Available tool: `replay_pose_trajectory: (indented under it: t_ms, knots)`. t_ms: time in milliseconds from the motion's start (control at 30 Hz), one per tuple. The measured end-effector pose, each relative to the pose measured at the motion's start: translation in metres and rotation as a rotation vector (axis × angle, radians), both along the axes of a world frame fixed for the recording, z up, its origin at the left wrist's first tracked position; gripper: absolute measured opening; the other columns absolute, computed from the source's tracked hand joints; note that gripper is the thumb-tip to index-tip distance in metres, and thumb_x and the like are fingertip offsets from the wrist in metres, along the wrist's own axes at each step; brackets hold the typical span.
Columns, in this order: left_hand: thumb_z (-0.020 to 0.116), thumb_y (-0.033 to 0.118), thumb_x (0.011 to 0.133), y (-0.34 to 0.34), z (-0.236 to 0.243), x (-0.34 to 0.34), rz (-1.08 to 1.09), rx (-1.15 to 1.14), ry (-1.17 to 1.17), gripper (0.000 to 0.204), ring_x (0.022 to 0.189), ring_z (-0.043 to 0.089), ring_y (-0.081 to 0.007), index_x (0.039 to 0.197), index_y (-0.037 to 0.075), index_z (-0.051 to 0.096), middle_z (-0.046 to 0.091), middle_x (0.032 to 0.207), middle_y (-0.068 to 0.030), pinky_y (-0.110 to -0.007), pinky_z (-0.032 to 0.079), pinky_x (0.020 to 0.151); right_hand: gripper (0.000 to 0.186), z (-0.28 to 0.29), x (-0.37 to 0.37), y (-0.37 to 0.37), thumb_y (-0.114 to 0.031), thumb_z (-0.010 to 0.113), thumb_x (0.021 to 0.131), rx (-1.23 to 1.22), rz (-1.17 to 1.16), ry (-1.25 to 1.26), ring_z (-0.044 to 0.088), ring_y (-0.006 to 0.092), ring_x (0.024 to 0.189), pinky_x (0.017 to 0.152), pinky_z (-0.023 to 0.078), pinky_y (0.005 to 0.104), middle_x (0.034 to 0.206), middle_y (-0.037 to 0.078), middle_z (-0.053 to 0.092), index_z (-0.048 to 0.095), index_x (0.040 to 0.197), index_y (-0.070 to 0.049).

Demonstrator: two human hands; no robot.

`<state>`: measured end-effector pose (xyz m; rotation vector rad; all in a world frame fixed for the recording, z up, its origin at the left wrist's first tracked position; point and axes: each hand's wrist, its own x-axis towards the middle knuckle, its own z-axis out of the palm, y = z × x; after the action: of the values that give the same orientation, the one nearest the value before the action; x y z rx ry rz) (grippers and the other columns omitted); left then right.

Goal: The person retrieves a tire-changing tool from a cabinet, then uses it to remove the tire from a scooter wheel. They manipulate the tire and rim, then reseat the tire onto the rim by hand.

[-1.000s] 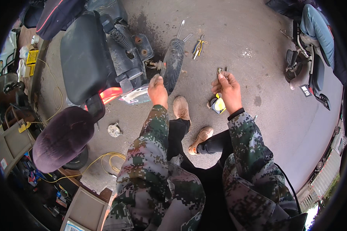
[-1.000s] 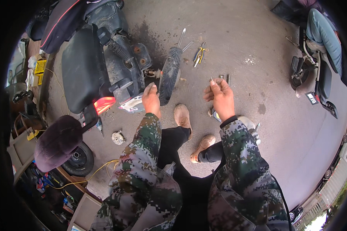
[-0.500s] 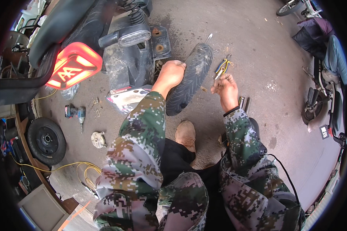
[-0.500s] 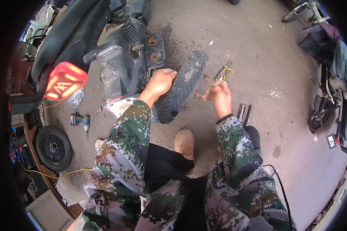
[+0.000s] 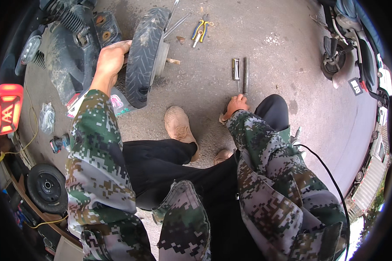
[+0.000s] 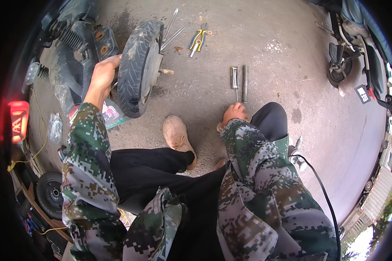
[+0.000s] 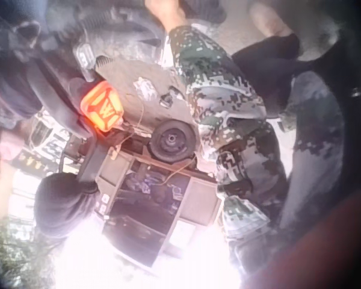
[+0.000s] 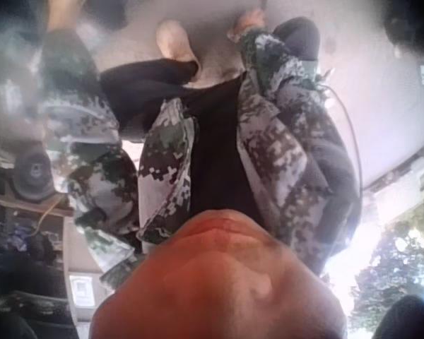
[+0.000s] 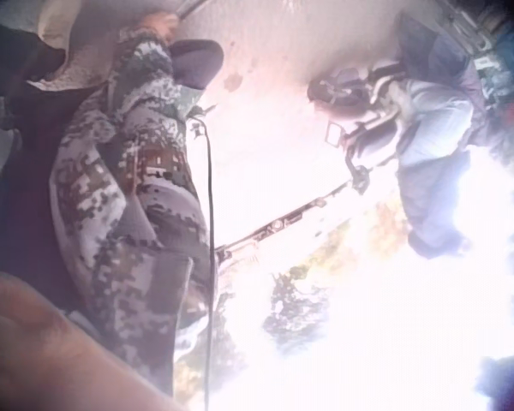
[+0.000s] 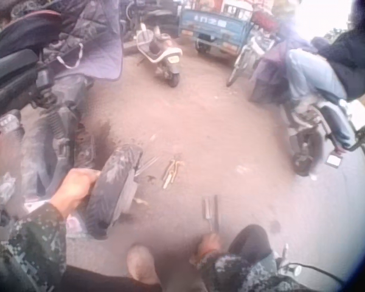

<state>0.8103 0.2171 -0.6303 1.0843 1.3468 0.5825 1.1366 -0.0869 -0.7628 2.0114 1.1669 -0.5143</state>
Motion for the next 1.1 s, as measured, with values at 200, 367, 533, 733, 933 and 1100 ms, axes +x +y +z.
replay_pose_trajectory:
  t_ms: [200, 367, 533, 733, 933, 1100]
  knots:
    - [0.071, 0.016, 0.102, 0.0, -0.002, -0.007, 0.082, -0.01, 0.026, 0.027, 0.088, 0.07, -0.0164, 0.12, -0.004, 0.077, 0.079, 0.107, -0.0086, -0.029, 0.054, 0.078, 0.066, -0.025, 0.003, 0.017, -0.036, 0.085, 0.078, 0.091, 0.09, 0.193, 0.065, 0.0325, 0.117, 0.091, 0.06, 0.0403, 0.124, 0.013, 0.064, 0.061, 0.125, 0.003]
    - [0.074, 0.014, 0.098, 0.004, -0.007, -0.014, 0.128, 0.008, 0.045, 0.024, 0.086, 0.067, -0.0163, 0.112, -0.004, 0.08, 0.079, 0.101, -0.0072, -0.03, 0.051, 0.077, 0.029, -0.063, 0.007, 0.048, -0.019, 0.07, 0.091, 0.346, 0.166, 0.123, 0.071, 0.036, 0.111, 0.087, 0.062, 0.0449, 0.119, 0.015, 0.068, 0.064, 0.116, -0.004]
    - [0.073, 0.014, 0.097, -0.009, -0.004, -0.013, 0.068, 0.181, 0.1, 0.027, 0.109, 0.073, -0.0209, 0.116, -0.002, 0.079, 0.08, 0.117, -0.0143, -0.03, 0.051, 0.099, 0.027, -0.074, -0.009, 0.01, -0.027, 0.05, 0.107, 0.072, -0.087, -0.043, 0.066, 0.0475, 0.116, 0.095, 0.054, 0.0642, 0.124, 0.019, 0.063, 0.066, 0.121, -0.011]
    - [0.07, 0.01, 0.097, -0.022, -0.006, -0.005, 0.058, 0.174, 0.116, 0.026, 0.099, 0.07, -0.0172, 0.118, -0.002, 0.079, 0.08, 0.11, -0.0108, -0.03, 0.053, 0.09, 0.023, -0.048, 0.011, 0.004, -0.02, 0.062, 0.099, 0.041, 0.154, 0.141, 0.074, 0.0401, 0.106, 0.087, 0.061, 0.0552, 0.121, 0.017, 0.063, 0.062, 0.119, -0.008]
    - [0.072, 0.005, 0.093, -0.019, -0.008, 0.004, 0.111, 0.142, 0.171, 0.021, 0.093, 0.07, -0.0173, 0.111, -0.003, 0.08, 0.079, 0.102, -0.0102, -0.031, 0.053, 0.086, 0.059, -0.023, 0.009, 0.09, -0.036, 0.084, 0.084, 0.11, 0.199, 0.067, 0.073, 0.0341, 0.111, 0.09, 0.061, 0.0485, 0.125, 0.014, 0.062, 0.057, 0.127, -0.007]
    - [0.071, 0.007, 0.096, -0.018, -0.016, 0.003, 0.108, 0.06, 0.077, 0.023, 0.091, 0.07, -0.0172, 0.115, -0.003, 0.078, 0.079, 0.105, -0.0076, -0.031, 0.054, 0.084, 0.062, 0.055, -0.001, 0.204, -0.043, 0.079, 0.085, 0.546, 0.001, 0.464, 0.073, 0.0418, 0.105, 0.091, 0.058, 0.0461, 0.1, 0.023, 0.072, 0.058, 0.117, 0.006]
